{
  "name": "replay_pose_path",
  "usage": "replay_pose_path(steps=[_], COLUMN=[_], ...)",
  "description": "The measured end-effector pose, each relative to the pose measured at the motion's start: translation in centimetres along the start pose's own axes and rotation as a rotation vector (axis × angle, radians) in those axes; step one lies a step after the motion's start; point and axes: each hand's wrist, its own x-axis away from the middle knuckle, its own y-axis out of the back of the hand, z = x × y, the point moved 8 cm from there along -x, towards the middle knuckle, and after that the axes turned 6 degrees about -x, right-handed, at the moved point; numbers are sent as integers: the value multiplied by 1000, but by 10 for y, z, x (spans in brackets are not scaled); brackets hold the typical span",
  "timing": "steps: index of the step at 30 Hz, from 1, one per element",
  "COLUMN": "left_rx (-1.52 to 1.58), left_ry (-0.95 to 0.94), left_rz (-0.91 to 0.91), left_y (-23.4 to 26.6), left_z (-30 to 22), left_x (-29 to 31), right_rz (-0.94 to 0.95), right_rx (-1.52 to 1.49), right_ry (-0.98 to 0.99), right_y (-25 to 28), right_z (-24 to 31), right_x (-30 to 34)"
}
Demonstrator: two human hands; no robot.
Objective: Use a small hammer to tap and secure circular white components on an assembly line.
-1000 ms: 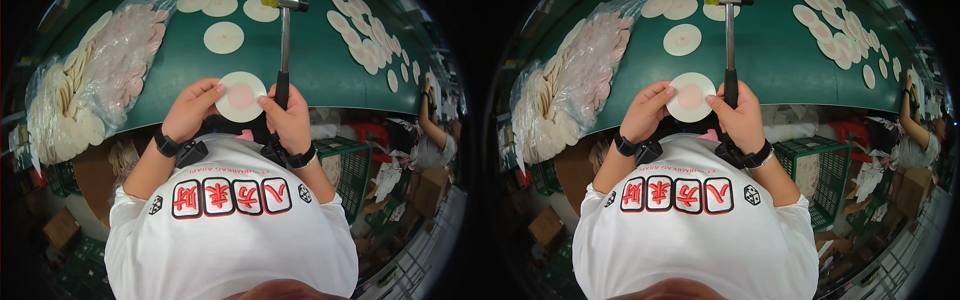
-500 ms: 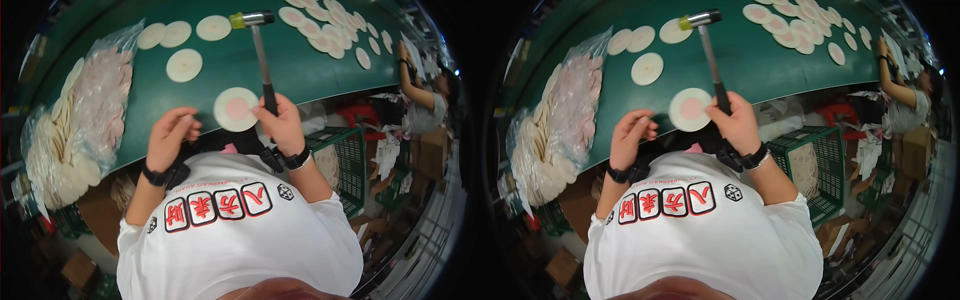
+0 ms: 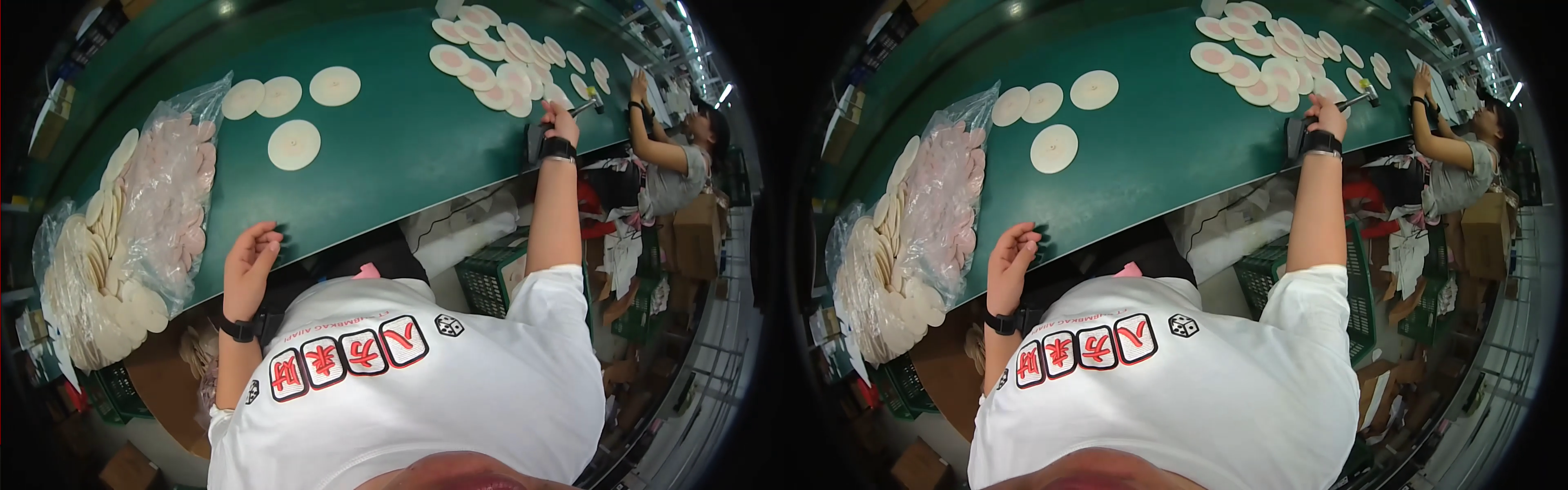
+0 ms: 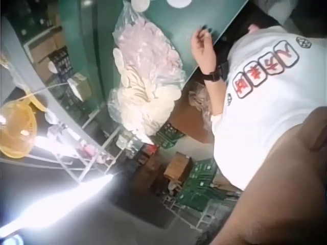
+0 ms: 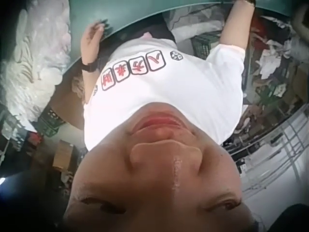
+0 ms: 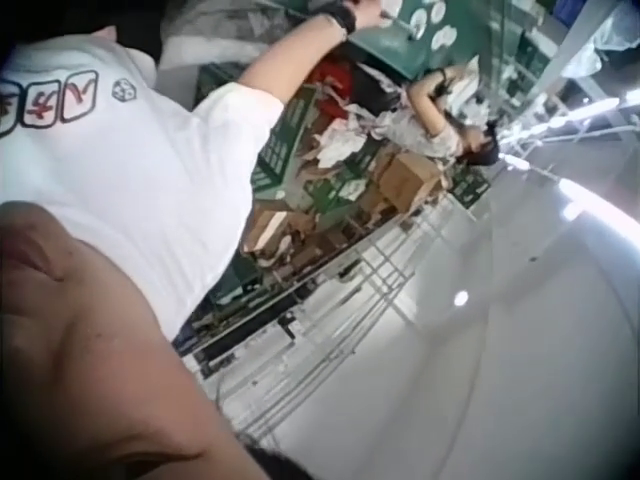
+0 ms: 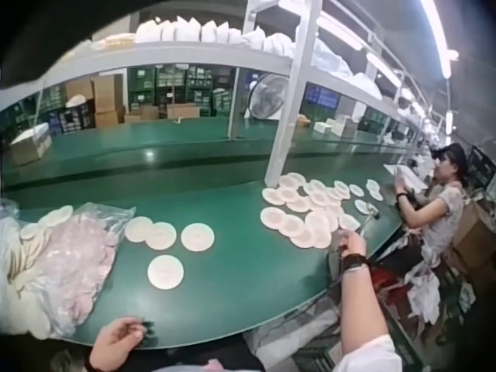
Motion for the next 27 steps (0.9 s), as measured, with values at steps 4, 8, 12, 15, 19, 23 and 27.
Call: replay_pose_path(steps=[4,8,12,15,19,23,27], left_rx=[65,-39,-66,-413,-974,-1315,-1456], left_ry=[31,61,28,-151,-439,-315,-398], left_rz=[-33,72,294,296,143,156,59], left_y=[9,7,-9,-17,-29,-28,-29], left_z=[8,-8,-51,-96,-109,-85,-84], left_x=[7,9,-15,-39,-92,-148,-164], right_rz=[315,352,510,566,625,640,619], right_rx=[-54,-42,-79,-39,4,78,50], right_ry=[-48,-97,-183,-158,-170,-218,-220], right_y=[-17,-34,-39,-56,-74,-74,-78], right_z=[-29,-44,-66,-70,-80,-90,-89], right_x=[44,159,200,217,232,228,231])
